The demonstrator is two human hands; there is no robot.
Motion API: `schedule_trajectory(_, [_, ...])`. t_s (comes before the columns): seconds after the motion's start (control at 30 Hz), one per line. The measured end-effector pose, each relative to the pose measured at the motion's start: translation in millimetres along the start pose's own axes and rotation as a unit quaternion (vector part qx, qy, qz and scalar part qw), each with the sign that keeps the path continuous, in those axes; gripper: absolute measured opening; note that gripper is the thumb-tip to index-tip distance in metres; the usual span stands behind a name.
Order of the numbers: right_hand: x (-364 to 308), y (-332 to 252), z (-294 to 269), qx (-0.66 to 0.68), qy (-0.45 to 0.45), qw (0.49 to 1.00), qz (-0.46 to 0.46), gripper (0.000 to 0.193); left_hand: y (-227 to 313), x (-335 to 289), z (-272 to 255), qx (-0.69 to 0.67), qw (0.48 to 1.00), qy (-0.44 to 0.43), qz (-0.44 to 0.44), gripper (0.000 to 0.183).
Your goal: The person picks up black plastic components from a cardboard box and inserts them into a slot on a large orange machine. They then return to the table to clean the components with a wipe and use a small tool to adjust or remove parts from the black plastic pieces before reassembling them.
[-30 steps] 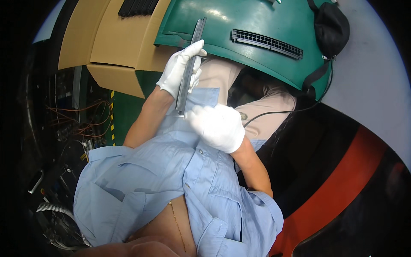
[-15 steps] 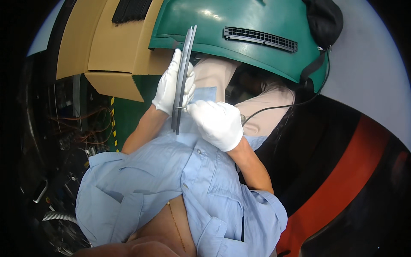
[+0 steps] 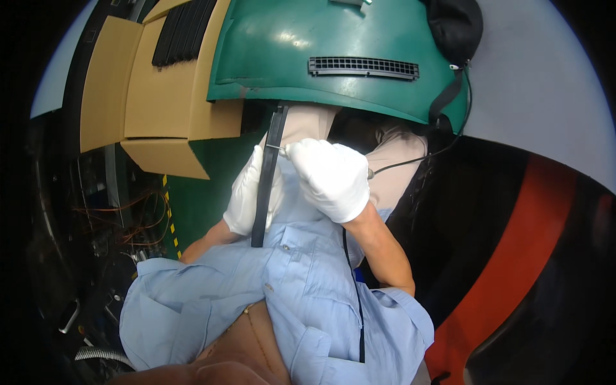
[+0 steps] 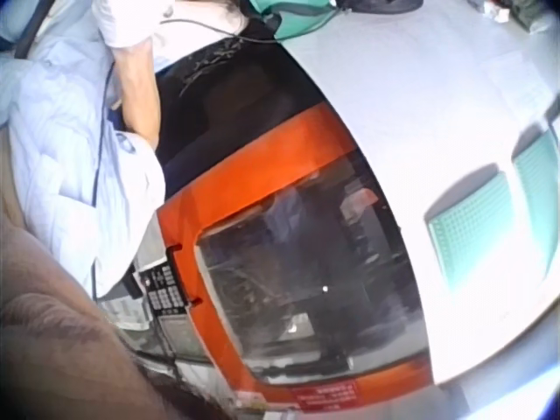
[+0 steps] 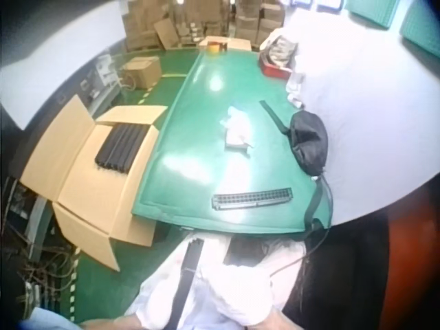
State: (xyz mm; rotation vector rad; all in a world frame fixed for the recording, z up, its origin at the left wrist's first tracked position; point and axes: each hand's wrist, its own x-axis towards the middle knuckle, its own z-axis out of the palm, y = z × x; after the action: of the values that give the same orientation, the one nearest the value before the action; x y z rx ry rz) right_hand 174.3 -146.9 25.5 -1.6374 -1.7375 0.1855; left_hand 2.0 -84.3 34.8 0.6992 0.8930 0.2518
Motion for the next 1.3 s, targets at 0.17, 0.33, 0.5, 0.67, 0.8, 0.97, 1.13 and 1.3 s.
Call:
schedule_trajectory(0.17, [14, 18, -7, -0.025, 0.061, 0.998, -0.002, 0.026, 3, -2, 8, 0.005, 0.999, 0.012, -0.034, 0.060])
schedule_trajectory(0.33, [26, 28, -10, -0.070, 0.050, 0.996, 0.016, 0.020, -1, 1, 3, 0.024, 0.999, -0.024, -0.036, 0.058])
schedule_trajectory(0.5, [40, 27, -12, 0.285, 0.017, 0.893, 0.348, 0.024, -9, 21, -19, 0.116, 0.987, -0.059, 0.094, 0.058])
schedule_trajectory(0.67, [52, 9, -2, 0.339, -0.012, 0.898, 0.280, 0.038, 3, 58, -20, 0.260, 0.923, -0.024, 0.281, 0.058])
schedule_trajectory(0.8, [52, -13, -6, 0.234, -0.108, 0.949, 0.182, 0.045, 36, 60, 0, 0.169, 0.950, 0.061, 0.254, 0.064])
schedule_trajectory(0.97, [45, -3, -27, 0.158, -0.067, 0.979, 0.112, 0.025, 32, 49, 4, 0.141, 0.955, 0.083, 0.246, 0.068])
schedule_trajectory(1.13, [33, 17, -21, 0.017, -0.087, 0.995, -0.050, 0.021, 28, 45, 6, 0.153, 0.959, 0.049, 0.234, 0.069])
schedule_trajectory(1.3, [23, 10, -30, -0.032, -0.094, 0.988, -0.114, 0.032, 23, 45, 5, 0.179, 0.963, 0.037, 0.196, 0.073])
